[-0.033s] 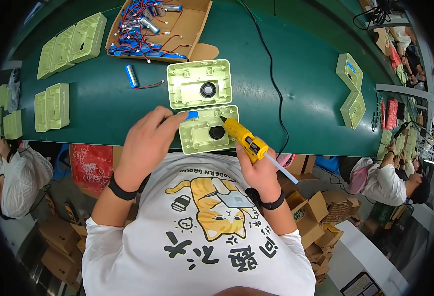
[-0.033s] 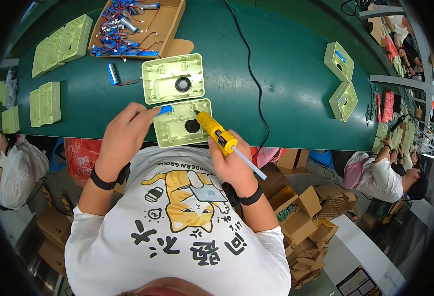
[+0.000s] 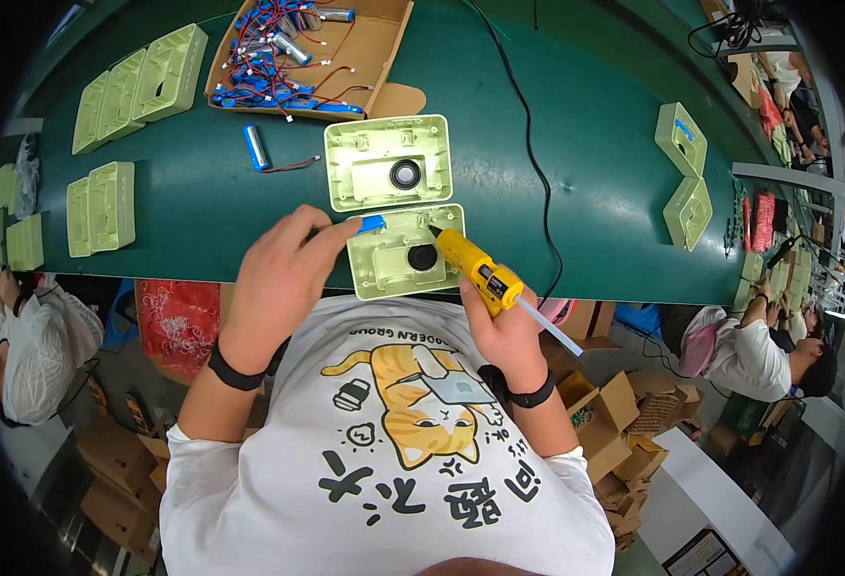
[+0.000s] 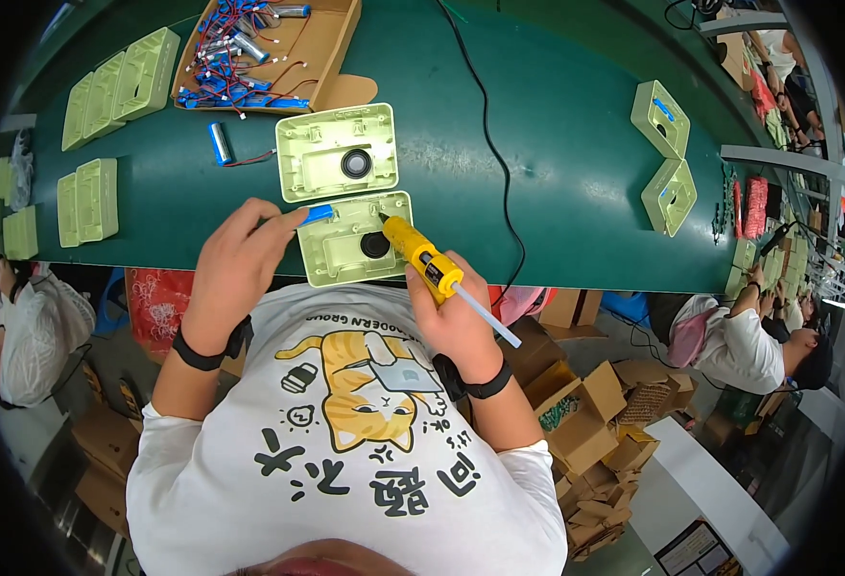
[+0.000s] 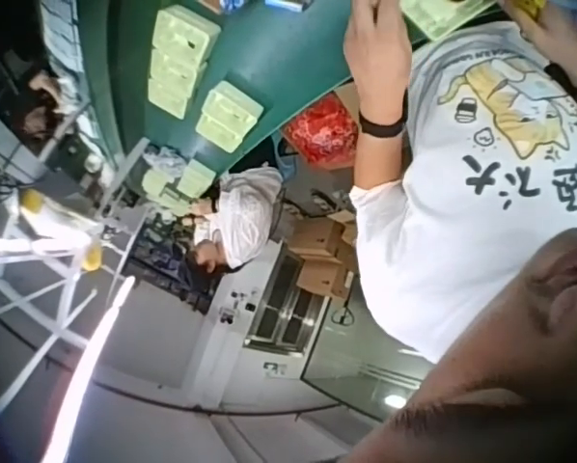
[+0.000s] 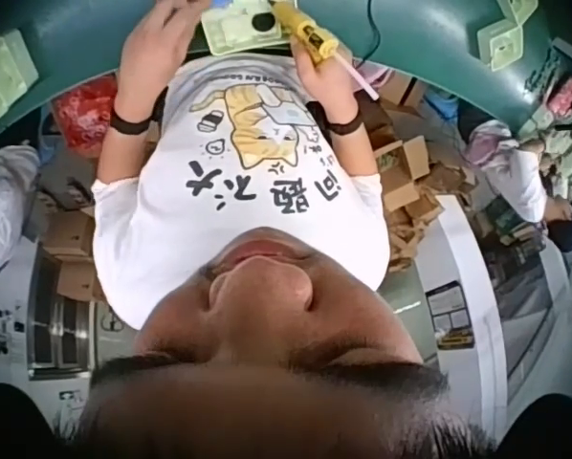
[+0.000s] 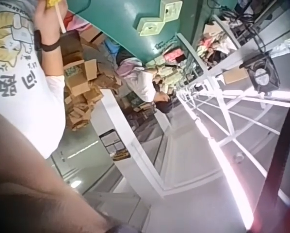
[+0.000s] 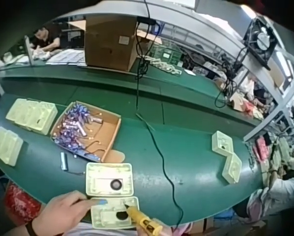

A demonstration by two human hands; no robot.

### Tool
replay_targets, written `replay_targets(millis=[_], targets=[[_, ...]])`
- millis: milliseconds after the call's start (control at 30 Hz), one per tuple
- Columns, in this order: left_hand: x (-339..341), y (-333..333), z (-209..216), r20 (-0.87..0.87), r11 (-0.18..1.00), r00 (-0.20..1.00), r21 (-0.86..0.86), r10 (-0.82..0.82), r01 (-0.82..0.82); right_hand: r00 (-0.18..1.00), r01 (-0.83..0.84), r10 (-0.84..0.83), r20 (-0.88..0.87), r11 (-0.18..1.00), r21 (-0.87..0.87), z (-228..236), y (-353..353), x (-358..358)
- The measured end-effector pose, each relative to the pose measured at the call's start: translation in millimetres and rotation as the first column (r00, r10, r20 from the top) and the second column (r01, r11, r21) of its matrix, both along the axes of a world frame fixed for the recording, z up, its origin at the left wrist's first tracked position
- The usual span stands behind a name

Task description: Applying hot glue to the interior of small green plastic enclosures at a production workbench.

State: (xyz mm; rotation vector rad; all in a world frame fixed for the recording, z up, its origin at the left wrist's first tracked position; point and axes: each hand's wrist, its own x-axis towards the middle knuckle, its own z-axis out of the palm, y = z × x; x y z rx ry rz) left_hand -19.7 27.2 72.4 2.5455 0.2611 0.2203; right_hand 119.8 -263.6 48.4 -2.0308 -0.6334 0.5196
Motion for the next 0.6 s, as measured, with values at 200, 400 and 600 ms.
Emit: replay_targets(millis=[200, 400, 600], targets=[[4, 7, 4, 0.115, 0.993, 0.993, -0.119, 0.015, -0.001, 1.000, 0.010, -0.010, -0.016, 1.000, 0.001, -2, -2, -1], [29, -18, -19, 0.111, 0.996, 0.993, -0.071, -0.049, 0.057, 1.000, 0.009, -0.008, -0.030, 1.000, 0.029, -8, -9, -4], [31, -22, -31, 0.109, 0.992, 0.988, 0.070, -0.108, 0.100, 0.990, 0.081, -0.071, -0.118, 0.994, 0.080, -4, -10, -10]])
